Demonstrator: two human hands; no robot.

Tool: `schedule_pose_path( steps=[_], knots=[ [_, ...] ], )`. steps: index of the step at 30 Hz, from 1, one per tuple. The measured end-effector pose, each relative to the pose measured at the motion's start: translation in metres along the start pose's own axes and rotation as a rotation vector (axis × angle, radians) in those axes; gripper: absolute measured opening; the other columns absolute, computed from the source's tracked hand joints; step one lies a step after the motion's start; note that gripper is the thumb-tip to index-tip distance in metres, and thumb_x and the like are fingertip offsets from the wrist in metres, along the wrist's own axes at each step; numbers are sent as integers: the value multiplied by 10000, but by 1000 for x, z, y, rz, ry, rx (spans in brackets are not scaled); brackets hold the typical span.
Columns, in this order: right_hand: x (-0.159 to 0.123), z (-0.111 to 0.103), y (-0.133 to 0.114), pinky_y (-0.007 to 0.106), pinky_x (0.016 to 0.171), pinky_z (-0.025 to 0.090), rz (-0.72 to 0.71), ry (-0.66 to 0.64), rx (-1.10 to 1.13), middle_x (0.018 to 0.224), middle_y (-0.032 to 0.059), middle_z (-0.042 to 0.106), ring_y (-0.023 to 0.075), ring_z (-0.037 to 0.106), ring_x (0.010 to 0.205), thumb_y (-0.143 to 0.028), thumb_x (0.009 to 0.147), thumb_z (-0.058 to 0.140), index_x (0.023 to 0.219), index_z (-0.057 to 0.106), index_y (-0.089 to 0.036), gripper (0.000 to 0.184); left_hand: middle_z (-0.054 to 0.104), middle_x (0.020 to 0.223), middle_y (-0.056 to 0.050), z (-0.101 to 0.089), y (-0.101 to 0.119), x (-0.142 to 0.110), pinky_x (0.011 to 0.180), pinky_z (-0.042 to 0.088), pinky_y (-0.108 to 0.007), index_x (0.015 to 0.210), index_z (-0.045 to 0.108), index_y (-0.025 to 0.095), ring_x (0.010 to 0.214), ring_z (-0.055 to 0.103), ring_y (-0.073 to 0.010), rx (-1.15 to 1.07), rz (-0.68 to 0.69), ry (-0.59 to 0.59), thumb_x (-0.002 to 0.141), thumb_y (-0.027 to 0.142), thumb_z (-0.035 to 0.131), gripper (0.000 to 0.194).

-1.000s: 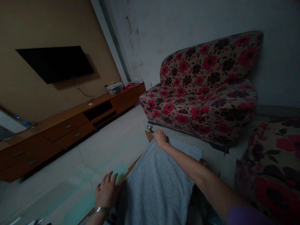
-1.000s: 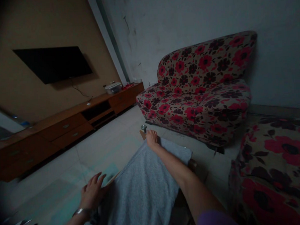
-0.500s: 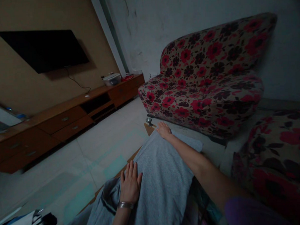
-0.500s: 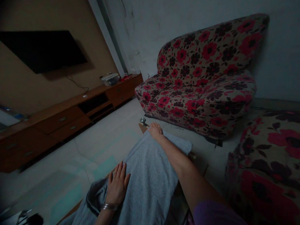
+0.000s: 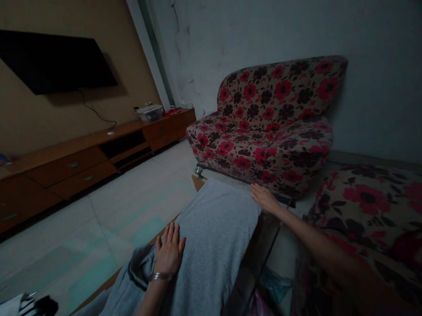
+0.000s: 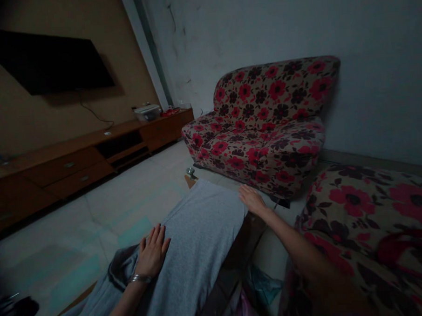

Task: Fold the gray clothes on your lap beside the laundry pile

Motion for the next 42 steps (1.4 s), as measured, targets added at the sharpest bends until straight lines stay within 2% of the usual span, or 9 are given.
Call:
schedule_pose_path(
  steps=[2,9,14,19,23,27,33,37,42],
  knots=[
    [-6,-13,-6,461,1122,278,28,49,-54,1459,187,391,275,305,1388,-305,952,388,1355,483,-74,474,245,1542,-102,0,0,0,1125,203,-523,1450,348,134,1418,239,-264,-11,-17,-12,959,460,255,596],
    [-115,22,-189,439,1108,334,-588,-9,142,1477,44,405,225,337,1375,-251,926,456,1363,487,-242,438,246,1542,-120,-10,4,-3,1137,189,-522,1438,370,151,1425,222,-264,-123,-36,-78,961,413,314,547],
    [-123,25,-94,455,1042,413,-423,93,139,1365,118,530,241,456,1290,-285,944,358,1293,554,-157,420,245,1539,-160,-45,14,-23,1108,209,-590,1377,443,136,1422,210,-310,-211,-86,-126,889,286,497,514],
    [-114,2,-51,507,962,453,-297,265,123,1138,215,642,320,553,1147,-359,918,351,1091,654,-75,450,332,1512,-112,-105,39,-122,1096,261,-580,1281,534,218,1397,268,-294,-362,-71,-81,862,286,544,425],
    [-138,-34,-172,452,926,478,-453,161,386,1073,151,668,268,592,1027,-314,920,394,1104,638,-124,360,348,1501,-70,-140,32,-244,1089,326,-509,1330,482,279,1391,276,-257,-515,-174,111,881,213,477,455],
    [-173,-69,-348,381,925,476,-749,-91,680,1078,88,669,211,590,1034,-225,921,421,1091,649,-205,285,397,1450,-110,-121,-34,-343,1075,336,-516,1345,458,239,1338,358,-268,-508,-556,268,889,234,418,458],
    [-198,-62,-537,378,998,398,-1170,-277,499,1269,72,584,204,494,1183,-66,803,534,1218,594,-237,453,503,1318,-162,-67,-89,-390,1073,356,-459,1312,451,115,1258,448,-271,-666,-888,311,862,352,429,510],
    [-212,-30,-598,387,1003,369,-1448,-392,135,1264,44,592,239,468,1210,-73,719,625,988,701,-235,324,497,1323,-184,-65,-77,-387,1048,364,-427,1340,406,76,1249,450,-297,-685,-924,234,772,284,542,620],
    [-142,-30,-611,300,931,392,-1189,-299,-44,995,85,693,214,569,1035,-70,745,571,850,704,-138,183,658,1028,-90,-65,-77,-394,841,450,-322,1092,548,164,991,610,-251,-849,-978,63,698,174,538,394]
  ],
)
Point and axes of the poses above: each hand's wrist, its own x-axis towards the middle knuckle, its own z-axis out of the palm, y = z × x, the point moved 9 cm from there along x, towards the middle knuckle
